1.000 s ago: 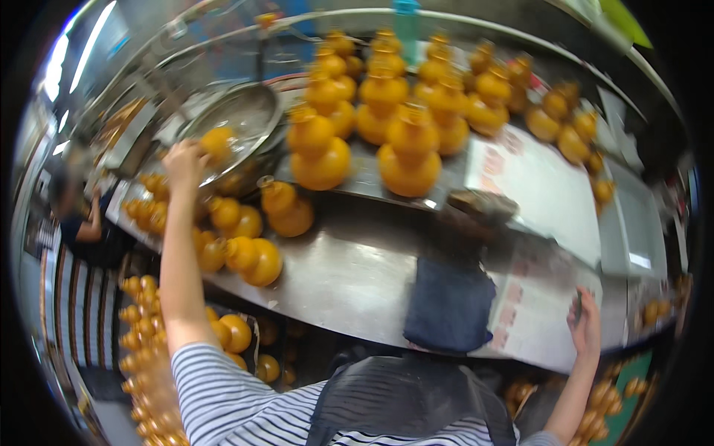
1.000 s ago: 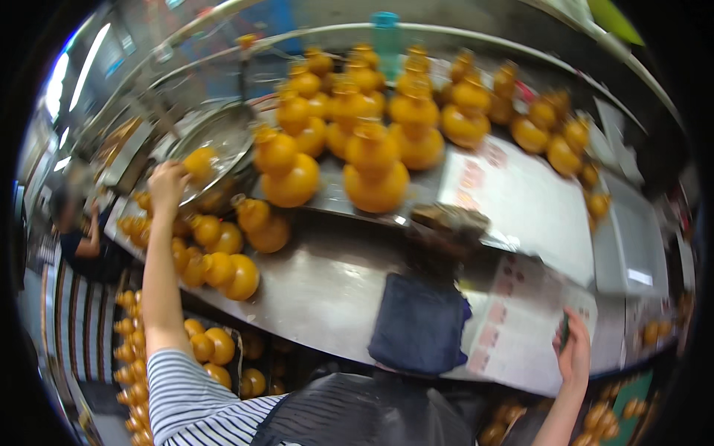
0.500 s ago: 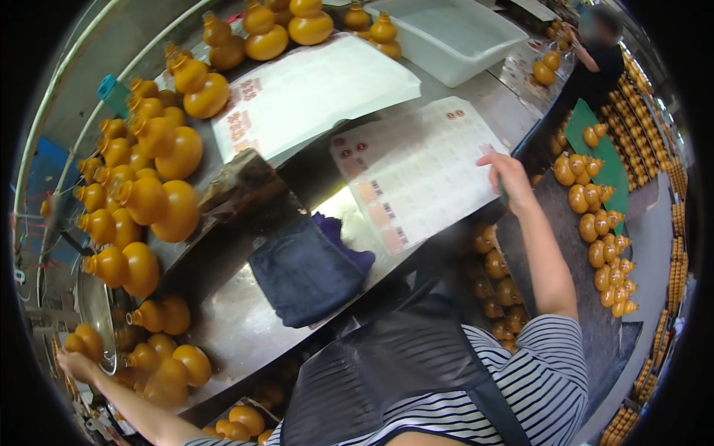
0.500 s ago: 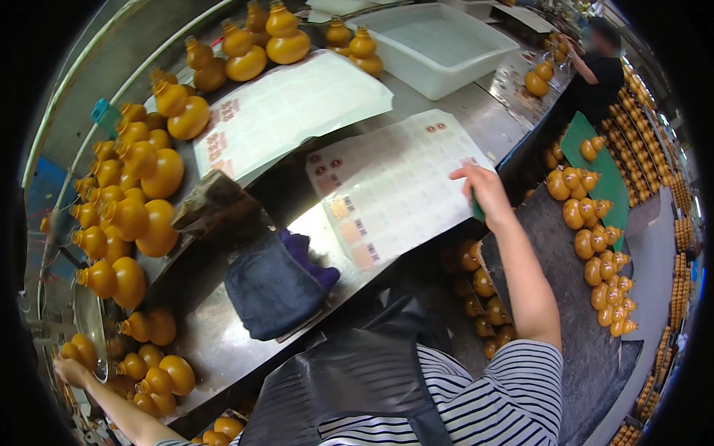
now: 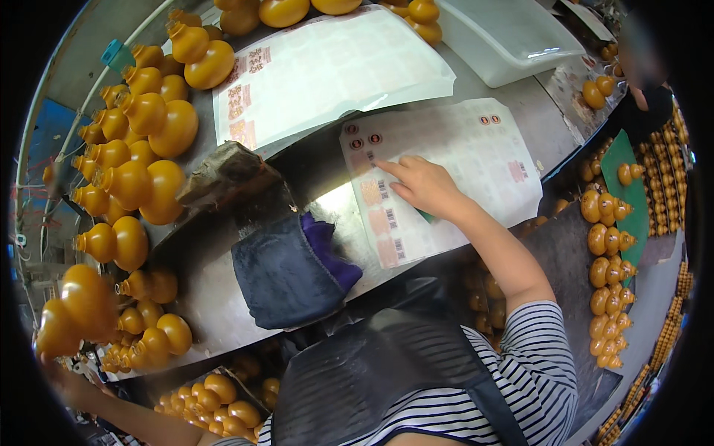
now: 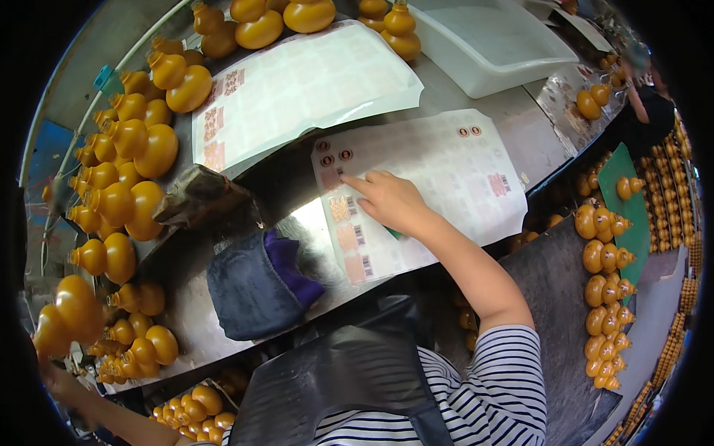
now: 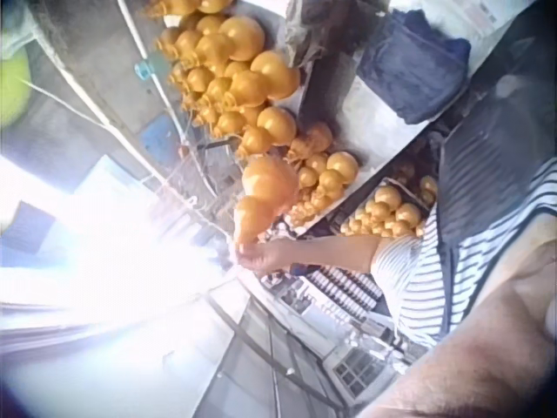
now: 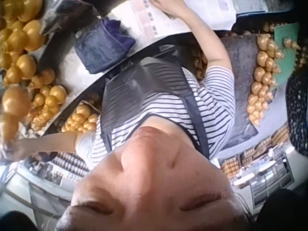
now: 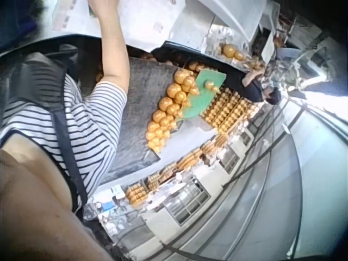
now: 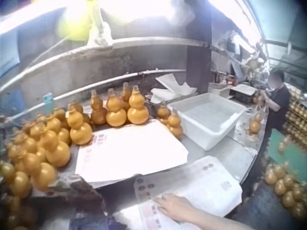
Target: The person repeatedly picks up small, yellow, double-gourd vessels from a metal tray, rubs their surfaces with a green abrasive pad, and applies a small blue sticker to the neck. The person then places the finished gourds into a metal bowl filled with water before retrieving the next one.
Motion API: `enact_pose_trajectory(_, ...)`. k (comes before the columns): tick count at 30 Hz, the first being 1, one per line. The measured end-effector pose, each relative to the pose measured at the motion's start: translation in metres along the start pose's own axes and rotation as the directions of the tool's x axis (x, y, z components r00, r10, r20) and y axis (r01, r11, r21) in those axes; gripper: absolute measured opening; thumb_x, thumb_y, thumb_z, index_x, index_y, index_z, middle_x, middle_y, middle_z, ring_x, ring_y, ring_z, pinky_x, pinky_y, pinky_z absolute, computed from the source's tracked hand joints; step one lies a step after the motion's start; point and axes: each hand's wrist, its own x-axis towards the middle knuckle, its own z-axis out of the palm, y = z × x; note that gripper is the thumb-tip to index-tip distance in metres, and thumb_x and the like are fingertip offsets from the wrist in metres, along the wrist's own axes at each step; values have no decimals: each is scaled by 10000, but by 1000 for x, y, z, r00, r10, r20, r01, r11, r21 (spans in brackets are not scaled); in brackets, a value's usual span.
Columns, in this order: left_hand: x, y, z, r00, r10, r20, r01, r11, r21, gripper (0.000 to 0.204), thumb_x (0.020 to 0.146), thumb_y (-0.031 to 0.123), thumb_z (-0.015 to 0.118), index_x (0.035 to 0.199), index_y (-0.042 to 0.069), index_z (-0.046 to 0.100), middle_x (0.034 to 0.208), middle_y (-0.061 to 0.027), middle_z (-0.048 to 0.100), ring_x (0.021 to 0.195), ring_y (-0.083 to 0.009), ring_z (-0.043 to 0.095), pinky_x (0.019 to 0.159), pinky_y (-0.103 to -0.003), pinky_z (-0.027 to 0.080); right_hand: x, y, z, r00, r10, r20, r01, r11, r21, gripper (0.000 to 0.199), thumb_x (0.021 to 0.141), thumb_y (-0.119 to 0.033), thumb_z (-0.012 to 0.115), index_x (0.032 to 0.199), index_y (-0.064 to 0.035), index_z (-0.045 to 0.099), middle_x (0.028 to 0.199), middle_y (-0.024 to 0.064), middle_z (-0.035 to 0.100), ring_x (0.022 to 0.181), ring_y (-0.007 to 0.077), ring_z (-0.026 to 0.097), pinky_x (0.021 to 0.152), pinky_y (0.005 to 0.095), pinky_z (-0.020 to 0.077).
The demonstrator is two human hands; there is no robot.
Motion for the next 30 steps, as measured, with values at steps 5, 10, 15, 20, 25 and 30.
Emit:
enact_pose_trajectory(5, -49, 55, 101, 821, -16, 571, 37, 999, -24, 259, 1029, 183, 436, 1163, -14, 537, 1238, -171, 581, 1141, -270, 577, 1000, -376, 445, -5, 20, 4, 1000, -16, -13, 11, 952, -307, 384, 818, -120, 608, 1201, -142, 636, 848, 73, 589, 820, 242, 597, 631, 352, 519)
enact_pose_trajectory(10, -89, 47, 184, 568, -240, 787, 247, 962, 115, 306, 1026, 230, 473, 1142, -35, 573, 1107, -60, 619, 993, -109, 542, 907, -249, 412, -97, 11, -17, 988, 148, -42, -154, 929, -336, 371, 799, -111, 644, 1170, -92, 632, 803, 63, 588, 783, 241, 593, 621, 356, 506)
enact_pose_trajectory(15, -107, 57, 247, 571, 33, 820, -150, 986, 65, 196, 988, 121, 492, 1089, -36, 551, 1095, -114, 571, 1026, -219, 534, 901, -279, 407, -160, -25, -37, 995, 68, -68, -82, 971, -227, 459, 724, -200, 753, 1158, -94, 647, 766, 30, 559, 739, 188, 580, 565, 308, 500)
enact_pose_trajectory(20, -105, 41, 295, 529, 188, 827, -161, 980, -120, 188, 935, 108, 557, 1075, -17, 556, 1121, -142, 565, 1052, -299, 536, 921, -327, 421, -156, 5, -28, 981, -105, -166, 51, 952, -301, 466, 668, -157, 769, 1124, -155, 675, 737, -6, 504, 709, 156, 537, 565, 274, 476)
enact_pose_trajectory(25, -124, 80, 267, 773, 77, 629, -16, 995, -102, 245, 900, 146, 627, 1096, 8, 575, 1055, -137, 608, 1021, -302, 577, 889, -372, 452, -162, 6, -23, 926, -211, -314, 133, 958, -253, 247, 649, -37, 769, 883, -106, 731, 643, 2, 549, 610, 183, 532, 508, 289, 447)
enact_pose_trajectory(30, -177, 88, 202, 656, 102, 748, 151, 953, -262, 591, 693, 87, 796, 1224, 66, 538, 1250, -112, 529, 1201, -317, 479, 1034, -401, 379, -169, -11, -34, 829, 525, -190, -364, 766, 530, 45, 820, -22, 704, 842, 4, 675, 641, -21, 574, 622, 63, 511, 575, 220, 398)
